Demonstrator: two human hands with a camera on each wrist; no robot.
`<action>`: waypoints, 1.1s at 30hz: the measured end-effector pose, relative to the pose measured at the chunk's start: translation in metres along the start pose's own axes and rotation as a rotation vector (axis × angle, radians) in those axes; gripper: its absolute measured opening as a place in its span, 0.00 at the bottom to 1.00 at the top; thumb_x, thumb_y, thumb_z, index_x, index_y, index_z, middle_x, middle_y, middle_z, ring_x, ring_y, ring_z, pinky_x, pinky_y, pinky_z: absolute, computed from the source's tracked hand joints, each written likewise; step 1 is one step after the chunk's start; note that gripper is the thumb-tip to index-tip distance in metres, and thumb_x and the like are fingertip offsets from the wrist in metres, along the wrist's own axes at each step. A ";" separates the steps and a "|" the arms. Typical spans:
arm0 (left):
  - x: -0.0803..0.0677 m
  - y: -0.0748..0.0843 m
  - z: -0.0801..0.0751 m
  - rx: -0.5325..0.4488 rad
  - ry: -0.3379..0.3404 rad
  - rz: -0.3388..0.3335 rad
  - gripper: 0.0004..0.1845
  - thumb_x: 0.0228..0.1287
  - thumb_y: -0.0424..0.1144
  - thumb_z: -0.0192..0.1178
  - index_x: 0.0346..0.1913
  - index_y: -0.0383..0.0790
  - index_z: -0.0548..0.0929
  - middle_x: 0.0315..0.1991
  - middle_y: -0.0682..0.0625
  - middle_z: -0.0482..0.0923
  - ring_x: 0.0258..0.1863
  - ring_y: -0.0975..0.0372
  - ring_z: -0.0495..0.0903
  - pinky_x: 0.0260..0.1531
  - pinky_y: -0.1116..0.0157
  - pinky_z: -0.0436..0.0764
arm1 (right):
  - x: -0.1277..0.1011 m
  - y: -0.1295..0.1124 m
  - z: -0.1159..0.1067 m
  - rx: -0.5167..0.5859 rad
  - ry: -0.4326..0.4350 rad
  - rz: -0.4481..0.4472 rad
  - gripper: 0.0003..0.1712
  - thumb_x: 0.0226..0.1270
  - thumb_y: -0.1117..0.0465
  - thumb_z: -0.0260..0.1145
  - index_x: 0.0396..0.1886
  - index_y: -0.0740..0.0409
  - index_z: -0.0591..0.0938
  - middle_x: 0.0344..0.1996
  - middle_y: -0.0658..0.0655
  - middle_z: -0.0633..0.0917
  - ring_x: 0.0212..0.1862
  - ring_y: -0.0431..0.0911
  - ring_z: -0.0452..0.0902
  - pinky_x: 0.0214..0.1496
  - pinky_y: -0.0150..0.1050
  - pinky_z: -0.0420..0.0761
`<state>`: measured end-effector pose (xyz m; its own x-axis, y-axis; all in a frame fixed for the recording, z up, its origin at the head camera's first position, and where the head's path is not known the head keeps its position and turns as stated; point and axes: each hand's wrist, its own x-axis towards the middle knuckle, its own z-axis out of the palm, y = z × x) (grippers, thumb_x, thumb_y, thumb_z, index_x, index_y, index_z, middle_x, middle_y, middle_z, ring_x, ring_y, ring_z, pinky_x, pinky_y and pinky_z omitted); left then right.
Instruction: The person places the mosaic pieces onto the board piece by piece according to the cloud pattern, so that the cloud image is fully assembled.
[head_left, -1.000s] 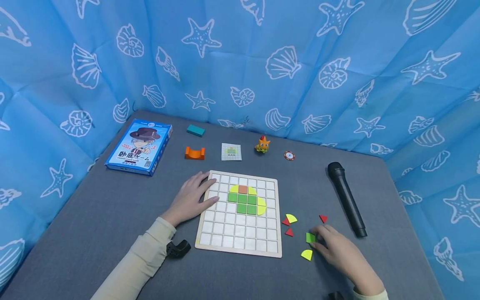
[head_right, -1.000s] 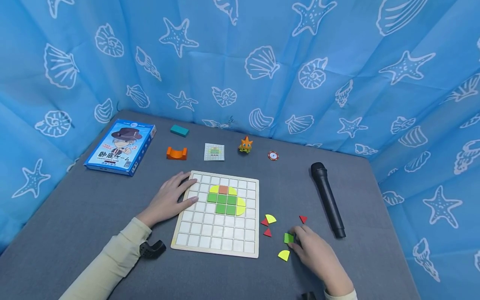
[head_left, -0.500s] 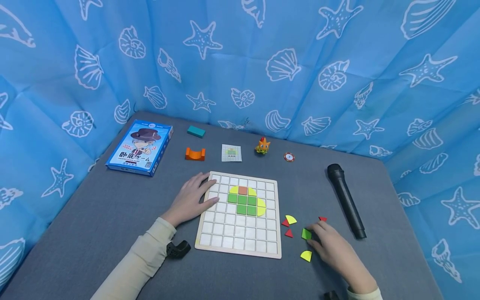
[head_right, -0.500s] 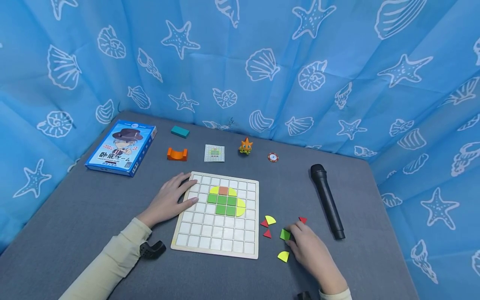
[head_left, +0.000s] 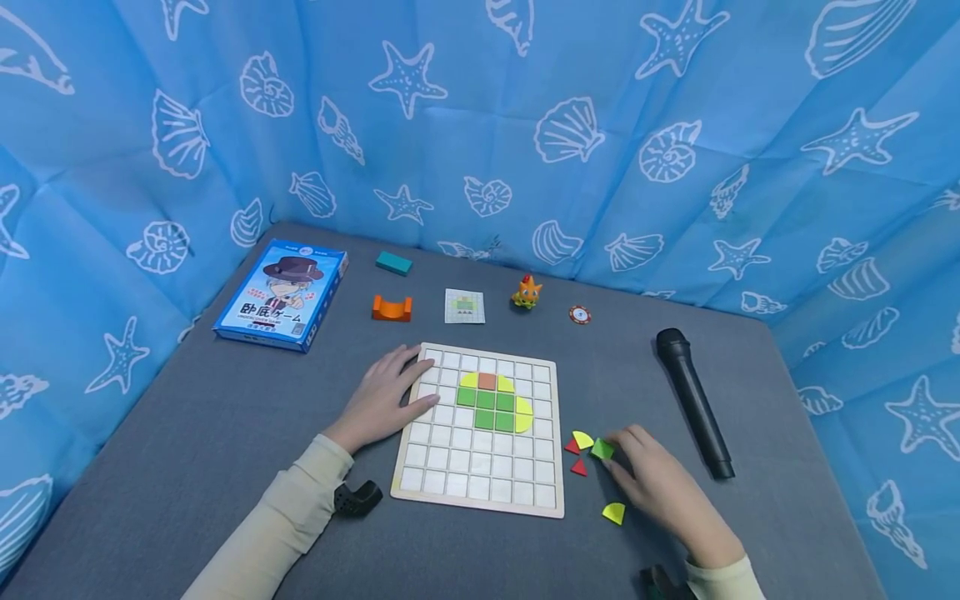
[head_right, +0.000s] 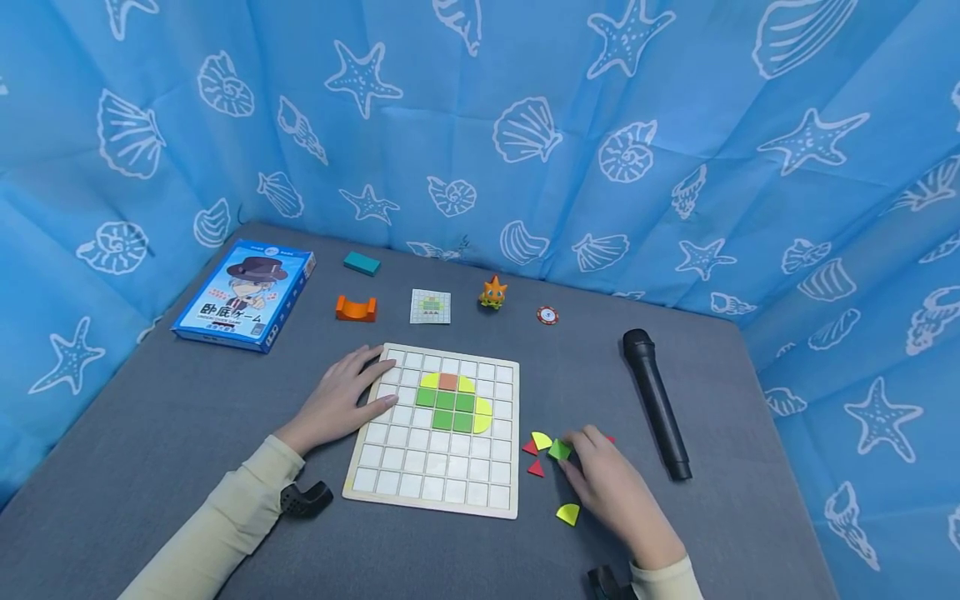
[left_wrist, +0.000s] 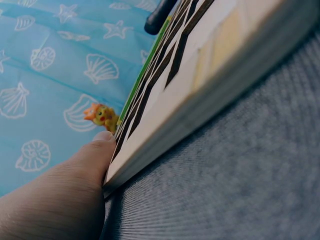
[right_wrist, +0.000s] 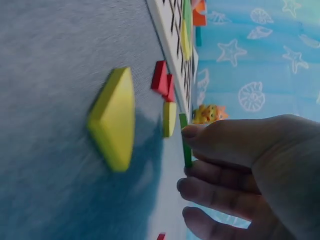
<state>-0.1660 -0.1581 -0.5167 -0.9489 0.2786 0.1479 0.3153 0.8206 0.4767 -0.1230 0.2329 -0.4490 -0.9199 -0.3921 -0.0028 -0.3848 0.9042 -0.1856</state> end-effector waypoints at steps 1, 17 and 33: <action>0.000 0.000 0.000 0.002 0.003 0.001 0.34 0.65 0.64 0.51 0.70 0.51 0.68 0.74 0.46 0.56 0.74 0.49 0.51 0.68 0.42 0.55 | 0.002 -0.001 -0.001 0.002 0.010 -0.018 0.16 0.58 0.62 0.72 0.46 0.59 0.81 0.39 0.52 0.79 0.39 0.42 0.77 0.41 0.43 0.81; 0.002 0.000 0.000 -0.004 -0.012 0.007 0.34 0.66 0.64 0.51 0.70 0.51 0.67 0.74 0.47 0.56 0.74 0.50 0.50 0.68 0.44 0.54 | 0.041 -0.044 -0.001 -0.012 0.126 -0.350 0.20 0.56 0.61 0.74 0.49 0.56 0.80 0.41 0.50 0.80 0.37 0.37 0.74 0.36 0.34 0.80; 0.001 -0.003 0.001 0.004 -0.003 0.012 0.35 0.66 0.65 0.49 0.70 0.52 0.67 0.74 0.47 0.56 0.74 0.50 0.51 0.68 0.44 0.55 | 0.079 -0.099 0.016 -0.060 0.136 -0.530 0.11 0.59 0.59 0.72 0.41 0.52 0.82 0.36 0.47 0.80 0.36 0.37 0.76 0.38 0.33 0.80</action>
<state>-0.1680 -0.1598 -0.5194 -0.9449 0.2903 0.1511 0.3270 0.8192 0.4712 -0.1563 0.1093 -0.4463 -0.5991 -0.7745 0.2033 -0.7979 0.5986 -0.0708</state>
